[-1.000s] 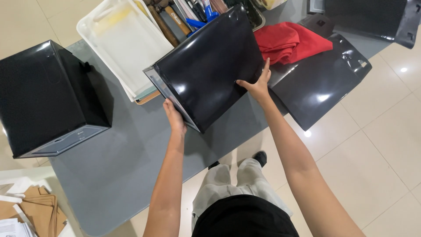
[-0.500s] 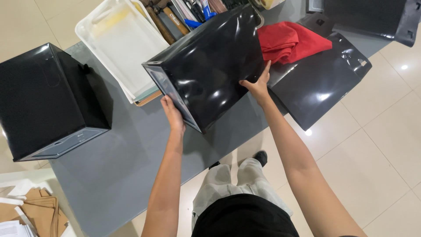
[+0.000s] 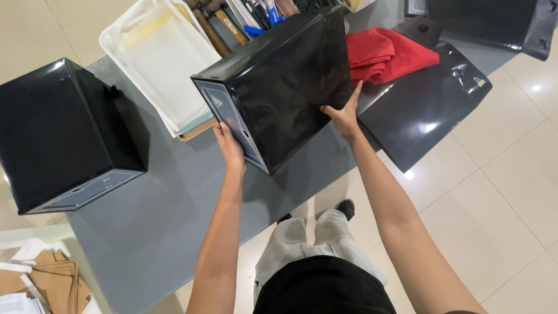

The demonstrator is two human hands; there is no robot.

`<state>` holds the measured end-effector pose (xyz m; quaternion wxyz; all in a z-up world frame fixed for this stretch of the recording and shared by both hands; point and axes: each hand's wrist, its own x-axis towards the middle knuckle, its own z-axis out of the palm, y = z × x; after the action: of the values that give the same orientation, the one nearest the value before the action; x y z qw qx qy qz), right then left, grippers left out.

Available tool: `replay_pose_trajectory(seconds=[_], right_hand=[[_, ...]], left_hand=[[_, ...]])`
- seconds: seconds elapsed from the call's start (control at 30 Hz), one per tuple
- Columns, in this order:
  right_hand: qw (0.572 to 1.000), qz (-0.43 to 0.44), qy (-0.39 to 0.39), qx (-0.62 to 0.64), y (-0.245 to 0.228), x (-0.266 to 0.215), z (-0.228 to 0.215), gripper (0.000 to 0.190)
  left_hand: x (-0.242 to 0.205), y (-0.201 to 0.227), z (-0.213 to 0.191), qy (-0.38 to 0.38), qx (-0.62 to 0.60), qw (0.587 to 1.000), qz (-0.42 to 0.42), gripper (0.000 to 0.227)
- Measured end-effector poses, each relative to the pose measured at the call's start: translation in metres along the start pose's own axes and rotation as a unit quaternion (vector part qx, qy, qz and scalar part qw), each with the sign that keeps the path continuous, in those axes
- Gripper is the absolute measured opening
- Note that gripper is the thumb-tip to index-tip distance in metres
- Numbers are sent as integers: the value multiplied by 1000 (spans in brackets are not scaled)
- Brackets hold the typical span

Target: The person cleans the surface of a black electronic device using a red cloth. They wipe the top, sides, and bottom of the device, turning it over to access different areas. The person also wipes a larger black panel on the table.

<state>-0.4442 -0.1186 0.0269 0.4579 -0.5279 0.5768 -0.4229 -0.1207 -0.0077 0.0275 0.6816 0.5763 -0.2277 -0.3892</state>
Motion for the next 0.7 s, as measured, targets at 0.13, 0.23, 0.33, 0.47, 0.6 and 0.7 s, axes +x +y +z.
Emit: replay_pose_trajectory(seconds=[0.13,0.23,0.33,0.47,0.6,0.7], right_hand=[[1000,13,1,-13,-11,-5,0,152],[999,17,5,-27,-6,-2,0,152],[999,14,10,-36,-7,0,0,153],[1000,-11,11,3,-15,-2,-3,145],[998,-39,42,-26,17,22,6,105],[995,-46,55,69,-18,14,22,83]], left_hand=[[2,-9,-2,6,-6,1000,8,41],[0,-8,-2,-2,-14,1000,8,40],[-1,-6,-1,-9,-15,1000,26,40],[-1,-2,-1,-2,2,1000,3,39],[8,-7,4,-11,41,999,19,40],[1,10,28,-42,50,990,129,38]])
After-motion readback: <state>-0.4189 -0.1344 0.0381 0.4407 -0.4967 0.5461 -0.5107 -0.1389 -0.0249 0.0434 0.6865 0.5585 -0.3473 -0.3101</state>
